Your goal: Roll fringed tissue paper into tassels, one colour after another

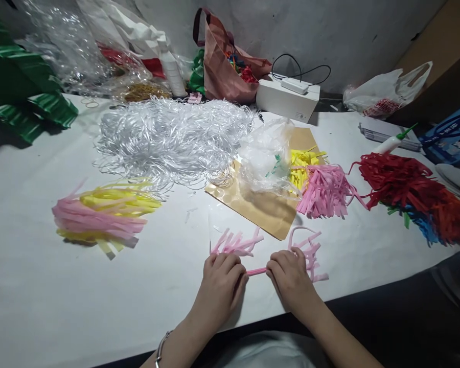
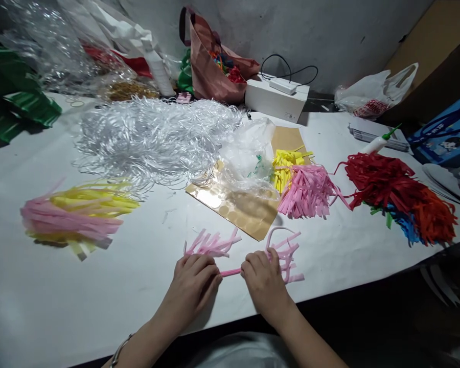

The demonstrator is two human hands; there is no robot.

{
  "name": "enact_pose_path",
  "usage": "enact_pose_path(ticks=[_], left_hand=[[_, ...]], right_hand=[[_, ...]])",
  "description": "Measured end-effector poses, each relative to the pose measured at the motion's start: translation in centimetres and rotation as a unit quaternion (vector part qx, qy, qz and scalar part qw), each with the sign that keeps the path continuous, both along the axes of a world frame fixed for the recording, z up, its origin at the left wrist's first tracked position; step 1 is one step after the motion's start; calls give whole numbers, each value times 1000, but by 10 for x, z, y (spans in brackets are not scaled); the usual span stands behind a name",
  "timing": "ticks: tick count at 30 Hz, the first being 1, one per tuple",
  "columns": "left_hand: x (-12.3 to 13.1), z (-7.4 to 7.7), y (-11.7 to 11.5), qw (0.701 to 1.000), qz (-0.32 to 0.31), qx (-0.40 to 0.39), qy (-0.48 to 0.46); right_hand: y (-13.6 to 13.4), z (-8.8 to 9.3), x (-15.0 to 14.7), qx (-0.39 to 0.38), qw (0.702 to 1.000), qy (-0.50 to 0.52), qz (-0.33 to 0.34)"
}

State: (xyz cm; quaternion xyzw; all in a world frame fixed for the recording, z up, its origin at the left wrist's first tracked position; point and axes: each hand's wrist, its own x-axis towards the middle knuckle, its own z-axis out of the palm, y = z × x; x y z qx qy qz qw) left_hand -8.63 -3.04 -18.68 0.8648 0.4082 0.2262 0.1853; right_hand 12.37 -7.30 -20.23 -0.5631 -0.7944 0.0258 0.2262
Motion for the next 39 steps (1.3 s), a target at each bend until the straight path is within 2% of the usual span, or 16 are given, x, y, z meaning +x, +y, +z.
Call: enact_pose_path(ticks=[7,11,13,16,19,22,24,27,29,30,31,33,34,36,37,39], left_hand=[[15,7,-2,994,72,4,82],[18,7,0,994,67,29,83],[16,5,0,995,34,72,55],[13,1,-1,990,-15,131,43],[15,-2,2,986,-50,146,56],[20,-5,10,988,-72,119,61],[21,-3,16,993,-65,84,59],[16,9,23,997,-53,39,48],[11,22,24,996,-62,-56,2],[8,30,25,988,-66,-137,-39],[6,37,26,966,-66,-234,-90],[4,51,27,886,-51,-416,-196],[4,56,28,846,-39,-475,-240],[6,63,30,788,-13,-533,-308],[8,65,30,775,-1,-538,-332],[12,66,30,771,27,-518,-369]], right_hand=[[-1,9,5,-25,997,17,-69],[1,11,-1,-22,993,42,-108],[1,12,-2,-4,995,47,-93],[0,12,-4,24,1000,9,-16],[0,10,-7,27,998,-32,38],[3,7,-11,35,996,-58,56],[7,6,-13,58,994,-74,61],[11,11,-13,103,989,-78,74],[13,22,-10,141,982,-69,102],[14,30,-8,162,978,-63,119],[15,38,-7,184,972,-57,137],[18,57,-5,219,962,-40,157],[20,65,-4,225,961,-30,161],[24,79,-5,211,967,2,144],[27,84,-7,196,972,27,129],[31,89,-10,165,976,99,98]])
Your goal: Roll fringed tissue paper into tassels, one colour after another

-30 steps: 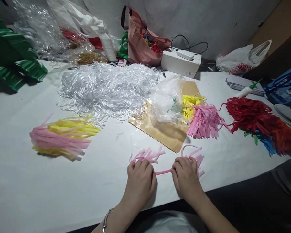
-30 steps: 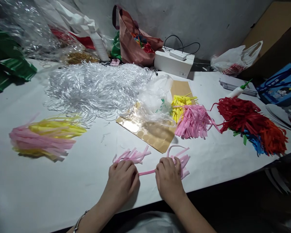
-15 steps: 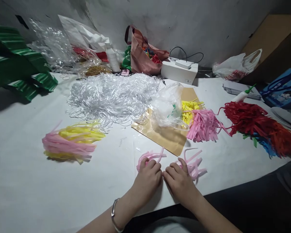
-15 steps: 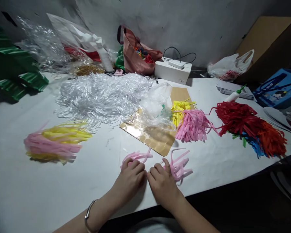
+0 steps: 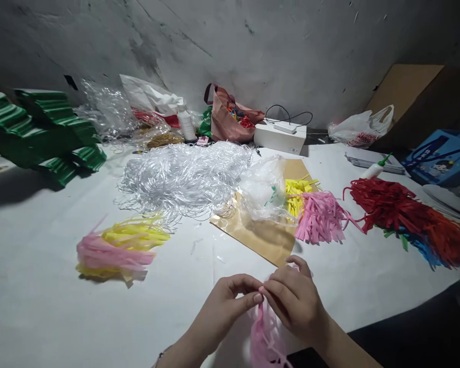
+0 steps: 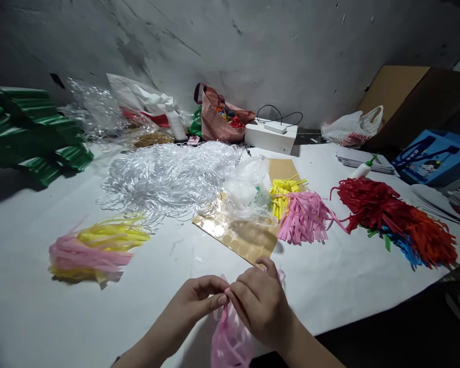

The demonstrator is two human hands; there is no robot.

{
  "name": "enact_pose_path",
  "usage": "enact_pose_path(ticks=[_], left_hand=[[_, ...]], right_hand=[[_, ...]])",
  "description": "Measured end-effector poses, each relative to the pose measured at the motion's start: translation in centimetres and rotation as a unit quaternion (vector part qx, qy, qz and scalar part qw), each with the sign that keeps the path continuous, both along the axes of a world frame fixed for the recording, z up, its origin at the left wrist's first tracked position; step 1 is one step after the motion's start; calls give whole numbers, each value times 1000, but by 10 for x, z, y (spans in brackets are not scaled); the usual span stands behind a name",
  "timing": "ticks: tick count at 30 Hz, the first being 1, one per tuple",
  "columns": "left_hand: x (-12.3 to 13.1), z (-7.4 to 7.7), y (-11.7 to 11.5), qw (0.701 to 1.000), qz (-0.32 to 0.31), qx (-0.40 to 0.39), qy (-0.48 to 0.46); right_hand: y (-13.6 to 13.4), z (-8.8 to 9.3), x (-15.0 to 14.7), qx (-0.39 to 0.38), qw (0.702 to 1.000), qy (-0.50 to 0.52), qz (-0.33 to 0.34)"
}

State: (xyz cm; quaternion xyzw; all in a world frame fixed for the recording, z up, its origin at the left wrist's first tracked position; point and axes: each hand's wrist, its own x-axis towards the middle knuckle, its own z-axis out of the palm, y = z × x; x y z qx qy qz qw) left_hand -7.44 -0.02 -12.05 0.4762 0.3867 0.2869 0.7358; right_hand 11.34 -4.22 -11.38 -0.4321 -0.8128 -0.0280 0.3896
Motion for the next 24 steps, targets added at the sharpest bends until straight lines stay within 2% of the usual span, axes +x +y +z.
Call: enact_pose_path(ticks=[5,7,10,11,13,16,17,19,21,24], left_hand=[[13,-7,-2,994,99,-4,-48],[18,-11,-1,991,116,-4,-66],[20,-16,4,992,110,18,-58],[19,-17,6,993,99,42,-45],[18,-18,12,987,74,140,3],[17,-18,21,938,51,334,76],[18,-19,23,922,51,374,89],[22,-19,28,907,53,404,108],[28,-17,34,905,42,403,127],[40,-7,55,898,6,418,136]], right_hand=[[3,-7,-9,-56,985,164,10],[4,-12,-11,-68,979,191,7],[7,-16,-10,-65,977,203,-9],[9,-17,-9,-58,978,198,-13],[13,-18,-8,-38,983,179,-15],[20,-20,-6,-11,987,160,-26],[21,-22,-5,-7,987,157,-33],[25,-25,-2,-7,987,151,-51],[28,-30,4,-17,987,144,-65],[34,-37,20,-41,987,140,-72]])
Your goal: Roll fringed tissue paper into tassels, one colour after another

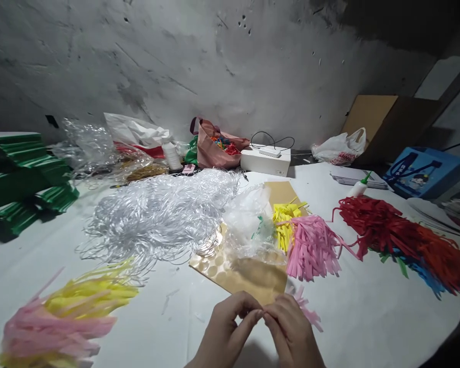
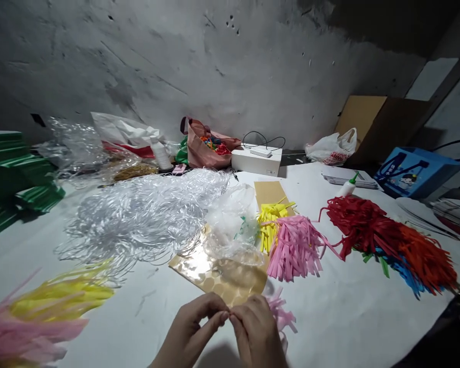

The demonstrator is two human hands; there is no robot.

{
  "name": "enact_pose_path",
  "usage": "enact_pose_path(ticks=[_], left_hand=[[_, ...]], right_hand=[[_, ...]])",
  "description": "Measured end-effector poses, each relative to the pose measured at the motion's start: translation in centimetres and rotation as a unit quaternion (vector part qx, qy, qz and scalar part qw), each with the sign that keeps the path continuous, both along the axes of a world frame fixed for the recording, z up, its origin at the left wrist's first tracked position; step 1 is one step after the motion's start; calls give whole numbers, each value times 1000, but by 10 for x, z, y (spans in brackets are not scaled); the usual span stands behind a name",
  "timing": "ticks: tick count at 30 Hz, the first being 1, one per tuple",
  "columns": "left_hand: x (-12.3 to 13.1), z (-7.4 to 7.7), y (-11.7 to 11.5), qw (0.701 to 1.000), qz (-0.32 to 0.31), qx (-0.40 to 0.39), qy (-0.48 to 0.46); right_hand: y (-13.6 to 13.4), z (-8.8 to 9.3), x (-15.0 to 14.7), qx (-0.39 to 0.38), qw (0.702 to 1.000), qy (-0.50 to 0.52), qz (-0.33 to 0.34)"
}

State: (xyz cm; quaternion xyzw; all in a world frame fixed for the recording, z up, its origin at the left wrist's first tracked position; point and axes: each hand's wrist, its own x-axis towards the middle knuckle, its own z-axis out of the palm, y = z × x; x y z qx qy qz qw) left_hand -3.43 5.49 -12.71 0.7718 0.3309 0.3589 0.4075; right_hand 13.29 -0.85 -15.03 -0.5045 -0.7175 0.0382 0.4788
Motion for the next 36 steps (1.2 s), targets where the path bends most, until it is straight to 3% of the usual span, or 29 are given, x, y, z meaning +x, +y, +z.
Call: enact_pose_path(ticks=[4,6,10,13,16,20,24,27,29,32,34,36], left_hand=[[24,23,67,982,26,135,130],[41,27,110,970,27,148,193],[74,11,174,939,17,110,325],[85,-7,190,919,15,78,387],[83,-14,190,913,22,66,403],[77,-9,192,927,32,46,372],[74,4,198,958,28,-12,286],[65,15,189,982,21,-74,172],[55,21,169,989,13,-124,84],[37,25,121,981,-1,-194,-20],[26,24,82,968,-6,-241,-71],[17,22,45,934,-13,-325,-147]], right_hand=[[8,-10,18,-1,1000,1,-12],[13,-18,19,16,999,9,-27],[23,-36,13,51,997,33,-37],[31,-46,11,95,994,37,-41],[35,-48,14,131,990,35,-46],[33,-42,17,90,996,1,-13],[27,-37,17,67,997,16,-29],[24,-33,16,47,998,21,-42],[22,-28,17,45,998,23,-47],[15,-15,18,34,997,48,-45],[8,-2,16,24,996,80,-35],[1,12,12,26,994,102,-23]])
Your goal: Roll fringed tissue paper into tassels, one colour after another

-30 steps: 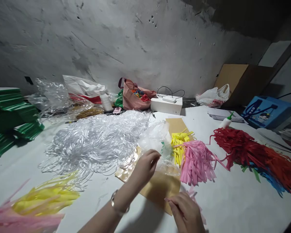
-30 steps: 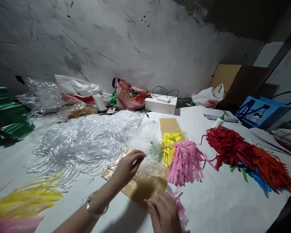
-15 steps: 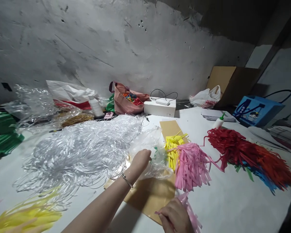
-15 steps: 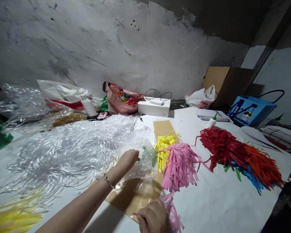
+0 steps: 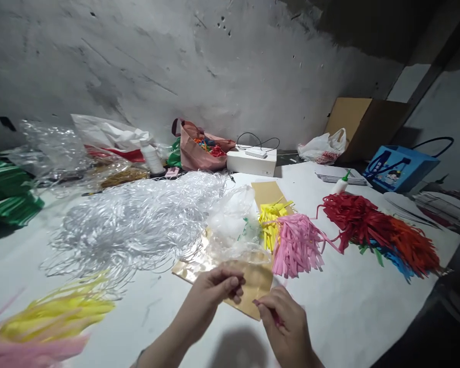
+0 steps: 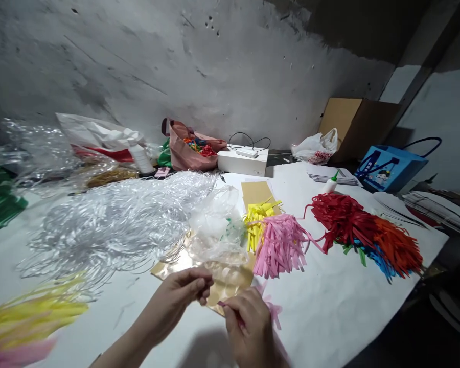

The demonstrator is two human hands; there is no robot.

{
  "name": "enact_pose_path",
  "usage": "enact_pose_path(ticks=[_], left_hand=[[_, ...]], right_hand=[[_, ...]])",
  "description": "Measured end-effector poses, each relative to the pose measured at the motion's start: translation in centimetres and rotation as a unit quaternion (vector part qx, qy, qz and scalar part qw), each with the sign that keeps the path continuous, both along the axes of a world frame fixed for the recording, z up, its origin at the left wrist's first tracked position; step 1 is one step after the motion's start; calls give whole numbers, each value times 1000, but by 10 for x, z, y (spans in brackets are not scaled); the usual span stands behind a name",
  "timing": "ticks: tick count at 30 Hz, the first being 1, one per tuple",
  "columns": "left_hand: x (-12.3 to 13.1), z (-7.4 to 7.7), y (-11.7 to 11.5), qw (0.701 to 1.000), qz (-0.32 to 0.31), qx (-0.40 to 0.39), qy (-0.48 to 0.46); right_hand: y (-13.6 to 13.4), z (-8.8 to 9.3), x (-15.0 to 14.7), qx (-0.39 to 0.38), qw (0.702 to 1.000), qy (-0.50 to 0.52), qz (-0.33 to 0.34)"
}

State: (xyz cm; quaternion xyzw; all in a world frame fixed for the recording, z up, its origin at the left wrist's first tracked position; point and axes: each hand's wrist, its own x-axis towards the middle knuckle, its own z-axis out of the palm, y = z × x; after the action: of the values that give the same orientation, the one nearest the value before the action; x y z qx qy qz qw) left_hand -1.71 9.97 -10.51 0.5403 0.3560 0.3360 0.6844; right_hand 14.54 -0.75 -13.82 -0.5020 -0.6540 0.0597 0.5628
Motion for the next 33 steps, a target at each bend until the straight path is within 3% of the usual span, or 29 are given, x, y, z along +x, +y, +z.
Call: enact_pose_path(ticks=[4,9,13,19,24,33], left_hand=[[-12,-2,-51,983,25,-138,-121],[-24,-1,-78,978,98,-120,-139],[-32,-6,-90,979,134,-82,-129],[-39,-12,-104,984,137,4,-110],[-43,-14,-110,984,132,3,-118],[-46,-18,-120,989,117,9,-92]], right_hand=[[-11,21,-13,16,999,-26,27],[-19,24,-32,10,998,-55,39],[-25,27,-39,5,995,-83,52],[-33,35,-38,-37,987,-131,88],[-36,38,-37,-62,980,-121,143],[-45,35,-44,-58,983,-117,126]])
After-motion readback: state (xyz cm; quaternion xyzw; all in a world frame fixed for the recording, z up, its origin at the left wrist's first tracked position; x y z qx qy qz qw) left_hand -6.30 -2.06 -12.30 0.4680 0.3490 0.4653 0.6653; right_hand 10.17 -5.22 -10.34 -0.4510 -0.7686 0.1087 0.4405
